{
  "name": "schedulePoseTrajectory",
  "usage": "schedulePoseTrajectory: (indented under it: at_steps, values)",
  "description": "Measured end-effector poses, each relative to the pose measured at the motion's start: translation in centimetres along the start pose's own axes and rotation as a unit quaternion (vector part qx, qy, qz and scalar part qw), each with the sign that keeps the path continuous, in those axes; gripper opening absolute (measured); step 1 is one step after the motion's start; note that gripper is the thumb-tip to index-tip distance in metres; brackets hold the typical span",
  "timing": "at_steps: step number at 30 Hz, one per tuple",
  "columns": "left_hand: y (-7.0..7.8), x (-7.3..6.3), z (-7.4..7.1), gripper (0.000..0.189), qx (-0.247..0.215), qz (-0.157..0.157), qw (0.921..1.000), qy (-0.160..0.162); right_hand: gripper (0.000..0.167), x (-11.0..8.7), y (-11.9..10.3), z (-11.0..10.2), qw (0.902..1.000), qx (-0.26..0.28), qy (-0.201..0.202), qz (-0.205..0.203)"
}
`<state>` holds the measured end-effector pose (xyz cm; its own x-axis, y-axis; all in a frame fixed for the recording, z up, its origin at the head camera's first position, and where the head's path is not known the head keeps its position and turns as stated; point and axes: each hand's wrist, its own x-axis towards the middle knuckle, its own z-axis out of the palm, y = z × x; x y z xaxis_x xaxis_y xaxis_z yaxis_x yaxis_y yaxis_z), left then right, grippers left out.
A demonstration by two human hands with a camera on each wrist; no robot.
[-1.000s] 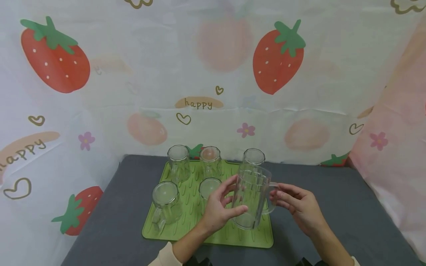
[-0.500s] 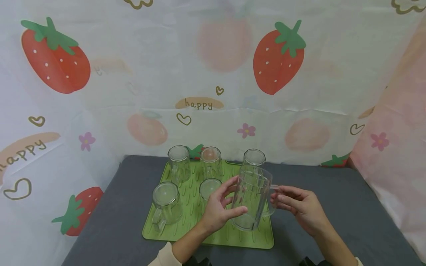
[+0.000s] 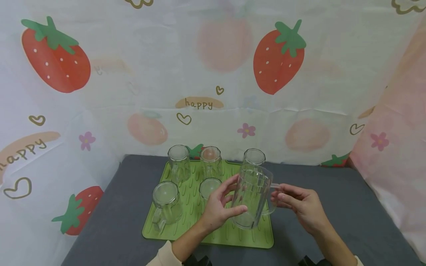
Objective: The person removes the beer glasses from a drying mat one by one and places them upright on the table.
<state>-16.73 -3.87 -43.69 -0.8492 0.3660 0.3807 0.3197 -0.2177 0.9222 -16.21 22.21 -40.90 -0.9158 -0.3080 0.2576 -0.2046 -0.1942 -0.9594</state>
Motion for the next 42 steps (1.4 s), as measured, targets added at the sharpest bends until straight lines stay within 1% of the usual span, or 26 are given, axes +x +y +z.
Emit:
schedulePoseTrajectory:
  at_steps: [7,10,15,18,19,22,27,30,34,37,38,42]
  values:
    - [0.5,0.0,0.2,0.078,0.025,-0.004,0.9996,-0.008,0.03,-0.1,-0.2,-0.1,0.9996,-0.02,0.002,-0.019]
    - [0.6,0.0,0.3,0.078,0.034,0.002,0.9994,-0.011,0.031,-0.2,-0.3,-0.3,0.9992,-0.017,-0.005,-0.036]
    - [0.8,0.0,0.6,0.076,0.074,0.01,0.9972,-0.009,0.034,-0.2,-0.6,-0.6,0.9971,-0.004,-0.02,-0.074]
    - [0.9,0.1,0.7,0.073,0.092,0.025,0.9955,-0.002,0.034,-0.1,-0.9,-0.9,0.9962,-0.009,-0.013,-0.085]
    - [1.0,0.1,0.7,0.072,0.096,0.033,0.9948,0.0,0.034,-0.1,-1.0,-1.0,0.996,-0.014,-0.004,-0.088]
    - [1.1,0.1,0.5,0.065,0.101,0.056,0.9932,0.008,0.032,-0.1,-1.4,-1.5,0.9941,-0.026,0.037,-0.098]
    - [1.5,-0.1,0.1,0.05,0.108,0.085,0.9904,0.013,0.027,0.3,-1.9,-2.5,0.9859,-0.033,0.114,-0.118]
    - [1.9,-0.5,-0.3,0.043,0.118,0.092,0.9886,0.015,0.024,0.7,-2.0,-3.1,0.9797,-0.041,0.151,-0.125]
    - [2.5,-1.0,-1.2,0.037,0.142,0.104,0.9842,0.018,0.019,1.0,-1.9,-3.8,0.9697,-0.066,0.204,-0.117]
    - [3.1,-1.4,-2.0,0.038,0.16,0.109,0.9808,0.021,0.014,1.3,-1.8,-4.2,0.9615,-0.08,0.24,-0.107]
    - [3.3,-1.6,-2.3,0.039,0.163,0.105,0.9806,0.023,0.014,1.3,-1.7,-4.3,0.9588,-0.083,0.251,-0.104]
    - [4.1,-2.3,-3.8,0.042,0.194,0.108,0.9745,0.032,0.013,1.7,-1.4,-4.5,0.9461,-0.097,0.294,-0.096]
